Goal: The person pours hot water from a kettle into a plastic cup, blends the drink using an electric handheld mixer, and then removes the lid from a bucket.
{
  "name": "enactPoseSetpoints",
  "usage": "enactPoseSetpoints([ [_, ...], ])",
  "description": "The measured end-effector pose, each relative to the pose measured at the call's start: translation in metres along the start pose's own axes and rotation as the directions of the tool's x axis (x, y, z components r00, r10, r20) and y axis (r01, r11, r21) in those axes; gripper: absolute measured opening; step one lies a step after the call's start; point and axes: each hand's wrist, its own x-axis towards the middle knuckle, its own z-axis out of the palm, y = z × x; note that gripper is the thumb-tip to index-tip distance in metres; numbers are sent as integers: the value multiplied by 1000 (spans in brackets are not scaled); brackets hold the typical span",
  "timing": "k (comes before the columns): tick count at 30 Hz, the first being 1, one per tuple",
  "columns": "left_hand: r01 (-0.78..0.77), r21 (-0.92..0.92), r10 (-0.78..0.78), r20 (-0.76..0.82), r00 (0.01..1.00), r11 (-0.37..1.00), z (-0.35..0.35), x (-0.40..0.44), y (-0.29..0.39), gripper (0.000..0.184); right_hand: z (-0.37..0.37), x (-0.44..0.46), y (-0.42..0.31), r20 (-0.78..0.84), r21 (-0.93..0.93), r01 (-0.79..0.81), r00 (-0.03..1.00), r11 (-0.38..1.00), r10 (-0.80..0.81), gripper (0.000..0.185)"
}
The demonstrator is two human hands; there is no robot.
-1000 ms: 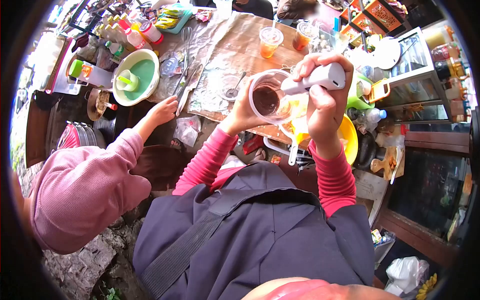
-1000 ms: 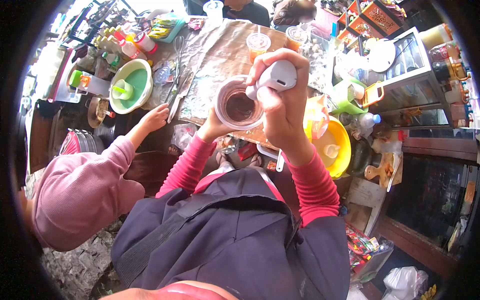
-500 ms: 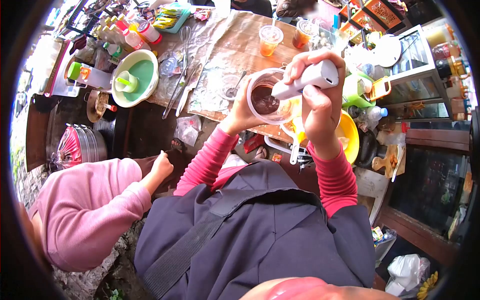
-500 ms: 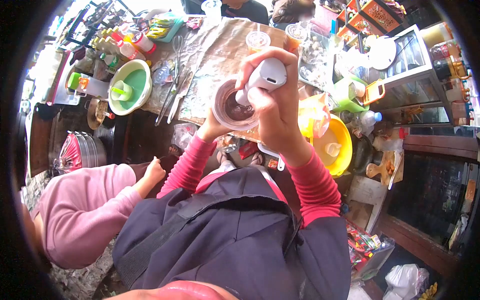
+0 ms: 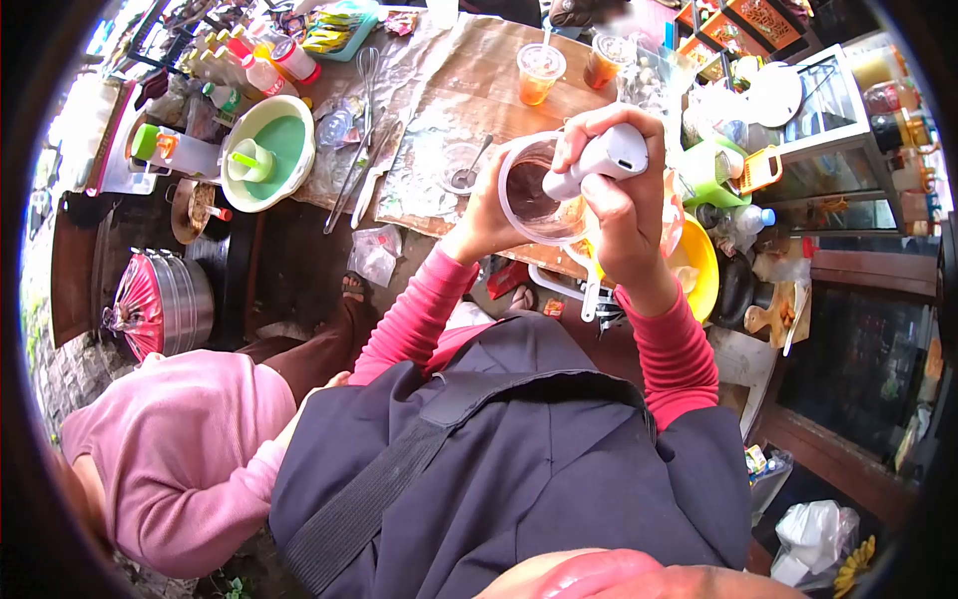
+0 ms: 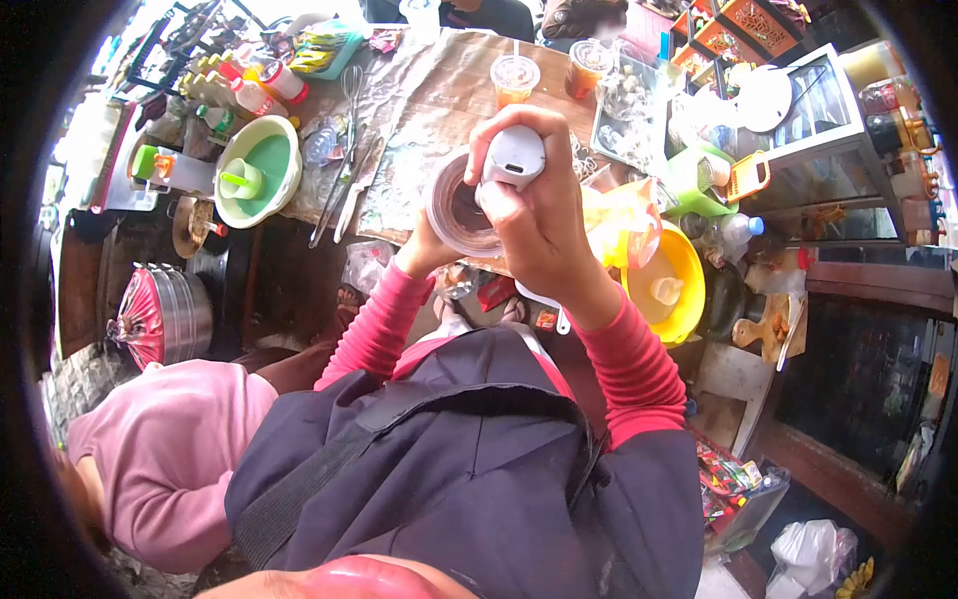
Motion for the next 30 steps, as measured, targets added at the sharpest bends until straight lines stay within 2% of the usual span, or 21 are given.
enactPoseSetpoints([
  [1, 55, -15, -55, 5, 999, 998, 0, -1, -1, 83, 0, 0, 1, -2, -1, -1, 1000, 1000, 1, 35],
  [3, 44, 17, -44, -3, 999, 999, -1, -2, 5, 83, -1, 0, 4, -33, -129, 74, 996, 989, -78, 36],
  [4, 33, 52, -32, -12, 999, 998, -2, -2, 8, 83, 1, 0, 3, -33, -130, 74, 996, 989, -79, 36],
  [6, 4, 69, -4, -3, 1000, 998, -3, -1, 5, 83, 7, 1, 2, -94, 22, 58, 994, 998, -56, 37],
  [10, -35, 34, 34, 29, 999, 999, -3, -1, 4, 84, 5, -1, 1, -36, 99, -14, 999, 995, 18, 38],
  [11, -34, 34, 33, 29, 999, 999, -4, -3, 2, 84, 4, -2, 0, -34, 60, -14, 999, 998, 16, 38],
  [13, 85, -78, -84, 18, 996, 993, -3, -5, 0, 85, 3, -2, 1, -31, 19, -14, 999, 1000, 14, 38],
  [14, 85, -78, -84, 18, 996, 993, -4, -5, 0, 85, 3, -2, 3, -43, -24, 24, 999, 999, -25, 38],
  [16, -27, 35, 26, 19, 999, 999, -5, -2, 4, 85, 5, -1, 3, -55, -70, 62, 996, 996, -66, 38],
  [18, -46, 26, 46, 22, 999, 999, -4, 1, 7, 84, 10, 0, 2, -98, 120, 27, 995, 992, -15, 38],
  [20, -62, 17, 61, 22, 998, 998, -3, -2, 7, 84, 7, -2, 2, -82, 76, 8, 997, 997, -2, 37],
  [23, -3, -28, 4, 27, 1000, 1000, -4, -2, 5, 83, 7, -1, 2, -88, 10, 20, 996, 1000, -19, 36],
  [25, -84, 105, 81, 29, 996, 991, -6, 0, 10, 82, 9, 1, 1, -110, -12, 49, 993, 999, -50, 36],
  [27, -80, 71, 78, 28, 997, 994, -6, 1, 10, 81, 9, 1, 0, -120, 148, -11, 992, 989, 29, 35],
  [28, -74, 35, 73, 25, 997, 997, -4, 1, 10, 80, 8, -1, 0, -120, 145, -11, 992, 989, 28, 35],
  [30, -48, 3, 48, 30, 998, 999, -2, 2, 9, 79, 5, -3, 2, -100, -26, 35, 994, 999, -38, 35],
])
